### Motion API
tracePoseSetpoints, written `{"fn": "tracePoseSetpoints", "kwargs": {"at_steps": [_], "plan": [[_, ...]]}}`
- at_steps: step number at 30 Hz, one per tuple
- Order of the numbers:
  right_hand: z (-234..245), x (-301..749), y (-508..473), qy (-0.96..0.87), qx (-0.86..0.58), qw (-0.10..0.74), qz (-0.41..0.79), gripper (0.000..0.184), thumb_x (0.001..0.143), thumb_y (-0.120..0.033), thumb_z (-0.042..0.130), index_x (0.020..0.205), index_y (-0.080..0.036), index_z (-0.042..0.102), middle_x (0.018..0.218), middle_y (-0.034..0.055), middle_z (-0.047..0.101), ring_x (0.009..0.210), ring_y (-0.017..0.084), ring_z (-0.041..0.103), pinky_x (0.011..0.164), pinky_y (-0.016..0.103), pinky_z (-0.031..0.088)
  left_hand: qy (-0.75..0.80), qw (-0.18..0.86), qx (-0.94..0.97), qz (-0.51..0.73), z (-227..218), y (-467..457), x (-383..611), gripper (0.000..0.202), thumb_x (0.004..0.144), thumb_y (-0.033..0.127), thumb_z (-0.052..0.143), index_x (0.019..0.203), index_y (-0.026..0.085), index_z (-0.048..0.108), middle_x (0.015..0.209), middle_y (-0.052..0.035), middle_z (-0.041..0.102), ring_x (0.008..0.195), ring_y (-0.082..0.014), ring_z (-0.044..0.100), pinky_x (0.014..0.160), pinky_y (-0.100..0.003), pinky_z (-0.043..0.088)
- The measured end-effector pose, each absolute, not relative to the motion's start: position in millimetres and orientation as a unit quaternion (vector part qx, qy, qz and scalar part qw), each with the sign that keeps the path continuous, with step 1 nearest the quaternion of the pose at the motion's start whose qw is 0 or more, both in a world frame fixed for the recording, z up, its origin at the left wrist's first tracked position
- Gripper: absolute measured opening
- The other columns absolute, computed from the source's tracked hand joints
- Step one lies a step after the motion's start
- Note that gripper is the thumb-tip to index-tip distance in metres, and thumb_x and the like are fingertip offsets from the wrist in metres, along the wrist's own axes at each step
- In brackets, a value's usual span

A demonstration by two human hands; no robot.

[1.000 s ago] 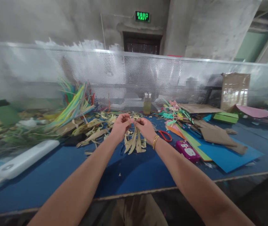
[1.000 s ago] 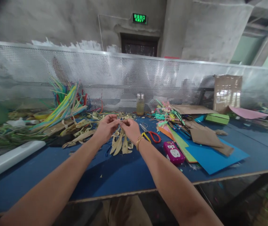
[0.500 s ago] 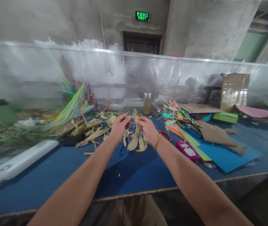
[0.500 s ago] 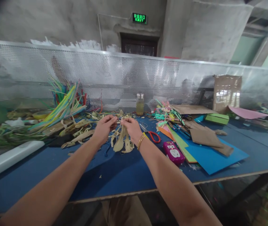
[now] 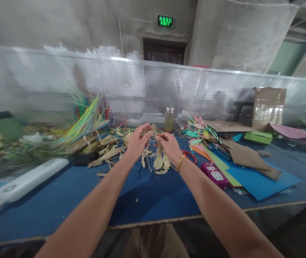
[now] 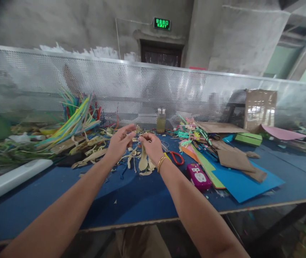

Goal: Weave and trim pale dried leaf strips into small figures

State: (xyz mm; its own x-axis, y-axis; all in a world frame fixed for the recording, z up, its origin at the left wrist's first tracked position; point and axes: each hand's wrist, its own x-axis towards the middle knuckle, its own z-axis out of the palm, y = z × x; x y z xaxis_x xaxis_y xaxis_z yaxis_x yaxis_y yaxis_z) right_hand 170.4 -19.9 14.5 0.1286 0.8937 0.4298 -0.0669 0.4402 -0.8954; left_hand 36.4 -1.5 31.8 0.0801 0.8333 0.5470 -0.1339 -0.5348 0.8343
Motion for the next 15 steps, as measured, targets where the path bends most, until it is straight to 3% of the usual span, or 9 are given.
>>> {"fn": "tracePoseSetpoints", "kwargs": {"at_steps": [2, 7, 15], "plan": [[12, 169, -19, -0.556, -0.371, 0.648, 0.365, 0.021, 0.068, -0.037, 0.065, 0.074, -0.018, 0.059, 0.072, 0.0000, 0.061, 0.060, 0.012, 0.058, 0.060, 0.027, 0.047, 0.276, 0.411, 0.635, 0.593, 30, -4, 40, 0.038, 0.065, 0.030, 0.071, 0.102, 0.021, 0.065, 0.096, -0.0051, 0.065, 0.051, -0.0076, 0.047, 0.046, -0.020, 0.037], [12, 168, -20, -0.540, -0.378, 0.642, 0.390, 0.022, 0.068, -0.038, 0.064, 0.076, -0.018, 0.059, 0.070, -0.0005, 0.060, 0.058, 0.012, 0.058, 0.057, 0.026, 0.046, 0.314, 0.376, 0.648, 0.583, 21, 5, 41, 0.017, 0.066, 0.031, 0.069, 0.076, 0.018, 0.069, 0.069, -0.0017, 0.062, 0.059, -0.0128, 0.052, 0.056, -0.023, 0.042], [15, 165, -23, -0.501, -0.378, 0.658, 0.416, 0.023, 0.068, -0.033, 0.064, 0.084, -0.018, 0.056, 0.072, -0.0025, 0.057, 0.057, 0.009, 0.052, 0.057, 0.024, 0.044, 0.294, 0.267, 0.698, 0.596, 25, 9, 33, 0.004, 0.067, 0.024, 0.067, 0.068, 0.024, 0.071, 0.073, -0.0038, 0.063, 0.079, -0.0206, 0.053, 0.078, -0.029, 0.041]]}}
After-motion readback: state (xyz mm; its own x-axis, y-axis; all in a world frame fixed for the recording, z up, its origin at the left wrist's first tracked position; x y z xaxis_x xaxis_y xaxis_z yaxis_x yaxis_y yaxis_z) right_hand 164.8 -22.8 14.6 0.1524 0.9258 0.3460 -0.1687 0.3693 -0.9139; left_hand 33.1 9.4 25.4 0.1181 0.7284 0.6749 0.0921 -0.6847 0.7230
